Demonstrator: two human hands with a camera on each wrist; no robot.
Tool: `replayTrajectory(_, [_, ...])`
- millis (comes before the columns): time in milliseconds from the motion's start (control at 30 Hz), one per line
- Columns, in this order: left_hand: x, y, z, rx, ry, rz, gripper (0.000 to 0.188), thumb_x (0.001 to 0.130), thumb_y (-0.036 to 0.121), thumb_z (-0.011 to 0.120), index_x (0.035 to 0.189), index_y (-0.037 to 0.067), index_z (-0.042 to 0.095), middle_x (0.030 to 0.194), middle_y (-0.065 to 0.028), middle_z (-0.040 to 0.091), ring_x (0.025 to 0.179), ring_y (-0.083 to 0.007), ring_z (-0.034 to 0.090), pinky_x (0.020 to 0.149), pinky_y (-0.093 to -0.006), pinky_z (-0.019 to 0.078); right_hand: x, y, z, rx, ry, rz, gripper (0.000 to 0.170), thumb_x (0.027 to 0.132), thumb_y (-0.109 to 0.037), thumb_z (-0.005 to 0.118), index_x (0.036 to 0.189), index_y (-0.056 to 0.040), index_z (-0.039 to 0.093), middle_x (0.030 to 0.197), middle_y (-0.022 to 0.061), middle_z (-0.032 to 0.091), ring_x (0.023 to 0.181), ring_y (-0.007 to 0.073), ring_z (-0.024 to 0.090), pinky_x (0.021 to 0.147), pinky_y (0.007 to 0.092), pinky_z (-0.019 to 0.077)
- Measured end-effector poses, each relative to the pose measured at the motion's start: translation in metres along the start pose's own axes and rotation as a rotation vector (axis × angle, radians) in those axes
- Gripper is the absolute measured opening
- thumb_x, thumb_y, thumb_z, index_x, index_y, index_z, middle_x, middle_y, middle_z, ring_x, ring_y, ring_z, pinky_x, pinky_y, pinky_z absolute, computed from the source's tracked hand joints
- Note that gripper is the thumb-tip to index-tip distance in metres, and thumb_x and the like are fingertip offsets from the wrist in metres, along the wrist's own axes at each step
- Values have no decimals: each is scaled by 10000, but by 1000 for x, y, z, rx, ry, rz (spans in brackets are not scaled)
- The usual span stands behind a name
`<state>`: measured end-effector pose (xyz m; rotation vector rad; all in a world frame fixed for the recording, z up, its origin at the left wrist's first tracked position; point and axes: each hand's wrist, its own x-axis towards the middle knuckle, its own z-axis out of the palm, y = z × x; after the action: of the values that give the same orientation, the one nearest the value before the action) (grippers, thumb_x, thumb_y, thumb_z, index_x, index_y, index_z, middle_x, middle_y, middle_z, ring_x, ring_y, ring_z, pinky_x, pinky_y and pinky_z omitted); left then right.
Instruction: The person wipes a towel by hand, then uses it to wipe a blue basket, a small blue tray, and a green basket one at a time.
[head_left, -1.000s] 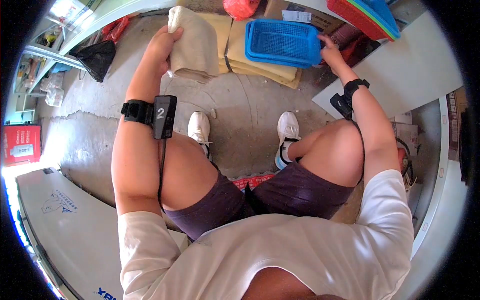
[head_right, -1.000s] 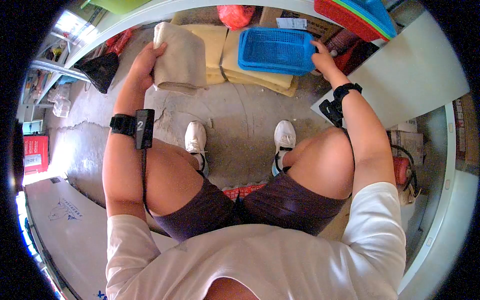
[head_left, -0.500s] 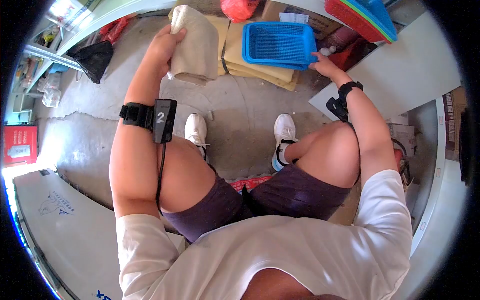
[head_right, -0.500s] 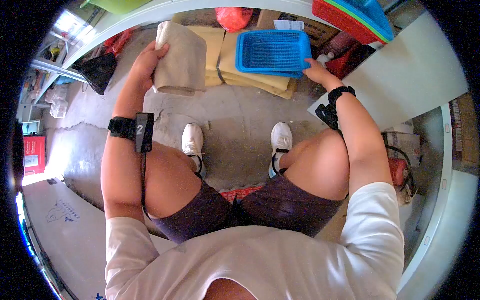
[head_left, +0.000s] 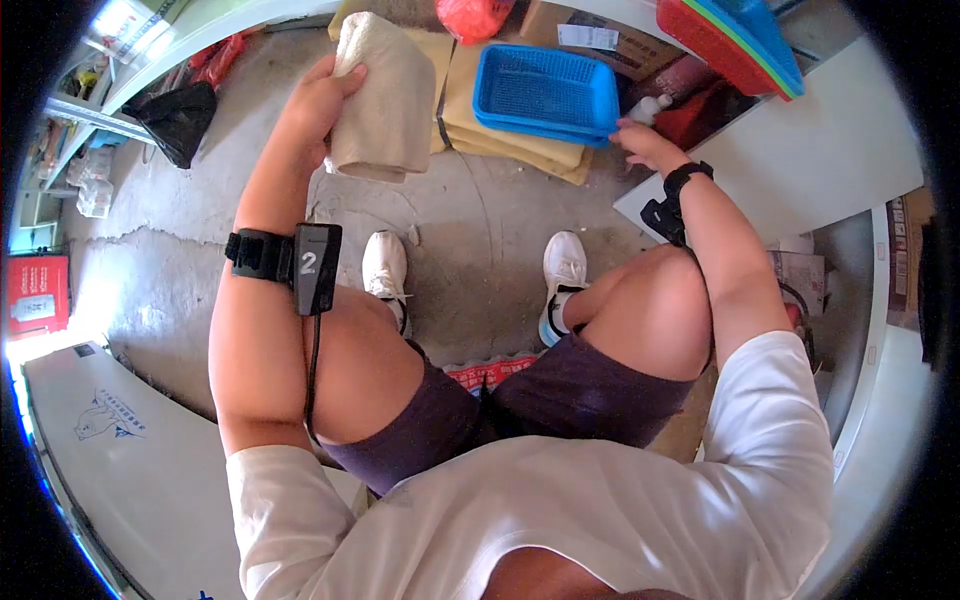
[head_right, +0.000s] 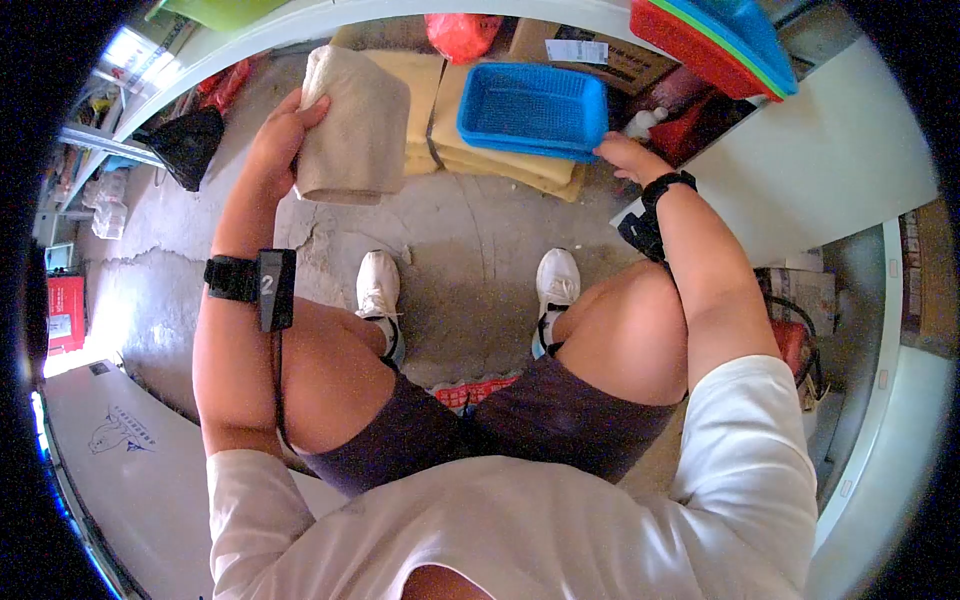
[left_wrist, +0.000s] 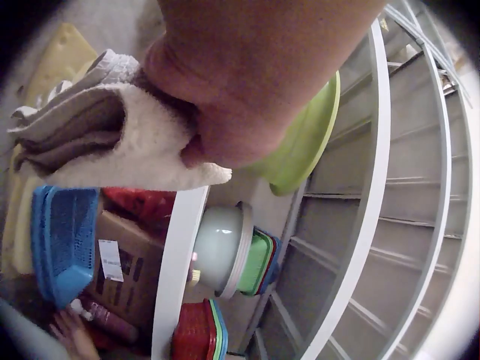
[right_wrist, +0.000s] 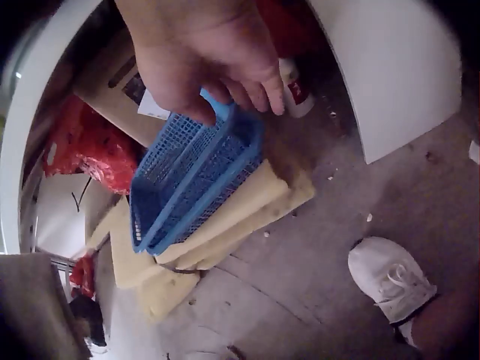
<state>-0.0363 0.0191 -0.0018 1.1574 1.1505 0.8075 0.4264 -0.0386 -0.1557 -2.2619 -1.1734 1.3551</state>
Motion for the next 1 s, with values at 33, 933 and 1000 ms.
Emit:
replayTrajectory(33, [1,-1,0,1,-12,0,377,969,204,539,1300,35,482,1124,-109,627,993,-222,628,854,-353,522,-1,-2,1,-12,-31,9,671,894,-256,585,1473,-108,280,1498,141,318,1367,292,327,1026,530,360])
replayTrajectory(933, [0,3,29,-77,-94,64,404,942,172,573,1303,11,492,1112,-113,637,970,-207,624,822,-346,511,-186,-156,-81,-496,1519,-1068,168,862,-189,616,1007,-126,672,1013,76,661,1041,283,577,989,490,344])
replayTrajectory(1000, [1,4,29,-47,-69,58,398,947,171,562,1310,23,487,1121,-109,631,977,-208,620,846,-345,502,-169,-137,-88,-549,1503,-864,196,874,-265,622,1023,-151,680,1017,57,665,1064,269,567,1028,523,284])
